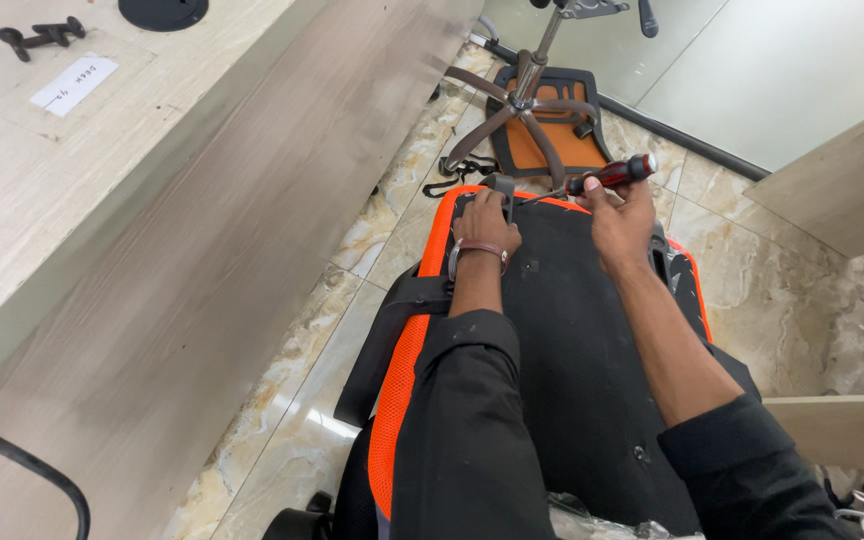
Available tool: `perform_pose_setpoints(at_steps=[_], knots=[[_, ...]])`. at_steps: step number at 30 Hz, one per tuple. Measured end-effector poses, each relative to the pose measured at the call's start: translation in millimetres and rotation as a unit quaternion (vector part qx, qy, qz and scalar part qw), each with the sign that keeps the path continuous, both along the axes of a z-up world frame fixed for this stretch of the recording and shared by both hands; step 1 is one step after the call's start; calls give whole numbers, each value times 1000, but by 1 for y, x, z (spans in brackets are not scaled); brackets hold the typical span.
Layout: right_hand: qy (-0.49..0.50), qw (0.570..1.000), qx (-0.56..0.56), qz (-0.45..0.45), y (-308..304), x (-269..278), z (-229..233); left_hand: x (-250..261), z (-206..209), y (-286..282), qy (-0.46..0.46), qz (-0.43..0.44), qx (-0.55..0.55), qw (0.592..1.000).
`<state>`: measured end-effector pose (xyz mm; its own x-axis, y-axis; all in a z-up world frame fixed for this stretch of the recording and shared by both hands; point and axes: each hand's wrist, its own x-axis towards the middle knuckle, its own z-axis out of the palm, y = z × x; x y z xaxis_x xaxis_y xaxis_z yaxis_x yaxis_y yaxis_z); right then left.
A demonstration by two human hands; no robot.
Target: The person uses a screwdriver to tighten screws on a black and orange chair seat, securing metal brackets to the underside. The person works methodically across multiple screw locations while seated.
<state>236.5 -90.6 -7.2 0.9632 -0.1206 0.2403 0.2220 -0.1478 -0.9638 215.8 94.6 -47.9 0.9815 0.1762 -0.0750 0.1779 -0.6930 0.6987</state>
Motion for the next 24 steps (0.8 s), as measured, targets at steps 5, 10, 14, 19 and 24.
perform_pose_setpoints(at_steps=[5, 10, 14, 19, 24], knots=[[-8, 999, -7, 31, 19, 16, 2, 15, -6, -13, -10, 50, 3, 999], [-5, 999, -47, 28, 28, 18, 5, 14, -13, -6, -38, 61, -18, 997], [-20, 997, -76, 22, 30, 17, 9, 11, -12, -8, -29, 56, -5, 998], [-29, 998, -45, 30, 37, 15, 14, 9, -5, -5, -23, 49, 12, 998], [-19, 995, -91, 26, 42, 18, 22, 6, -6, -3, -22, 47, 15, 999]])
